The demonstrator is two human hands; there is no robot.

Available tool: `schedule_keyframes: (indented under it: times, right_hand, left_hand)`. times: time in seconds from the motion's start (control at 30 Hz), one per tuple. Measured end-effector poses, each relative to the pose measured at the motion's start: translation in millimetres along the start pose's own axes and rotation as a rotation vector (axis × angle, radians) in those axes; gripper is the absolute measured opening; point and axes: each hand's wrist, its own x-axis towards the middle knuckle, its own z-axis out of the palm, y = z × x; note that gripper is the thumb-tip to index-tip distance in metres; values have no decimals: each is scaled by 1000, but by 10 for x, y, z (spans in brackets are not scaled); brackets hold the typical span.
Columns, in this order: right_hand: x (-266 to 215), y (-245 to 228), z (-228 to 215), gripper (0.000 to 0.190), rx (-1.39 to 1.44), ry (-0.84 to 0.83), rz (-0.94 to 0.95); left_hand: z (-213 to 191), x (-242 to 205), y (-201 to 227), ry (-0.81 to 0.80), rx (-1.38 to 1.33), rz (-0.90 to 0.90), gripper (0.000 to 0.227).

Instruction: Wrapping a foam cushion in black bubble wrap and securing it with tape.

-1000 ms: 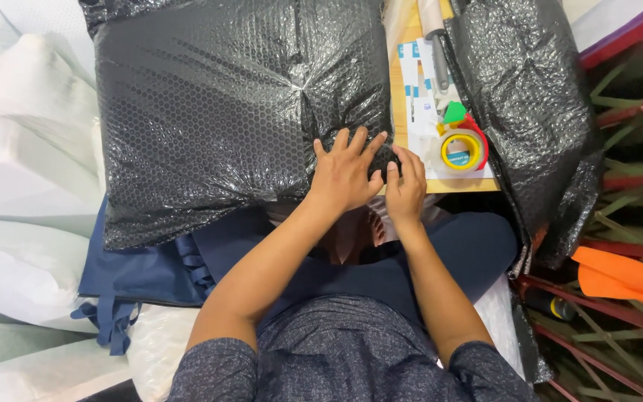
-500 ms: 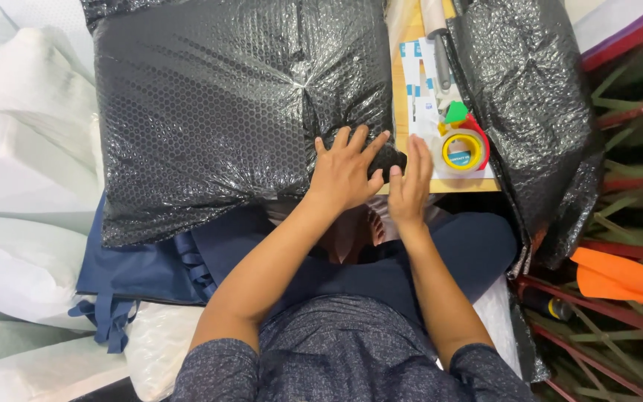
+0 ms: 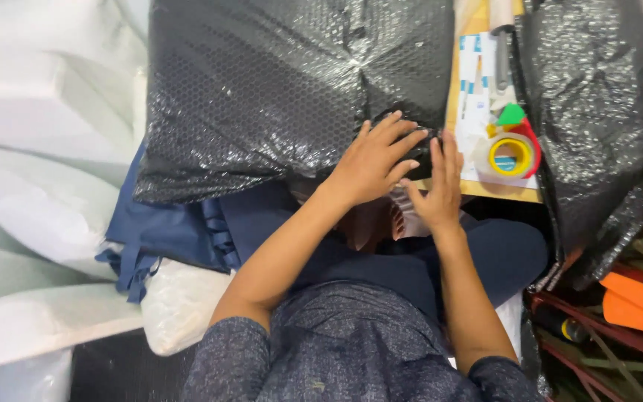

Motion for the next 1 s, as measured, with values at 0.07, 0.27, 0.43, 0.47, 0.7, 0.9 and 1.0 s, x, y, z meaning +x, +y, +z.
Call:
schedule_keyframes:
  times: [0.07,0.27,0.43,0.47,0.7,0.9,1.0]
  right_hand:
    - [30,-30,-84,84,15,-9,-20]
    - [115,-87,-116,69,-20,68,-86]
    - [224,-311,-185,64,-46,145,7]
    - [262,-313,-188,58,-47,163,6]
    - [443,-293,-54,50,-87,197,34]
    - [463,-848,190,74,-355,286,-94]
    - [472,-1230,491,50,-300,238,-440]
  left_hand:
    - [-261,-240,-135,126,14,21,38]
    - [-1349,-1530,-1092,550,215,-174,45]
    - [-1877,-2709,-1303,485,364,-615,55]
    - [-1881,-2869,-1306,432,289,-736,55]
    - [-1721,-3093,-1226,427,-262,-1167,46]
    - [-1394,-3097,-1580,596,-458,-1324,45]
    - [-1515,-2956,-1485,814,-912,-1310,32]
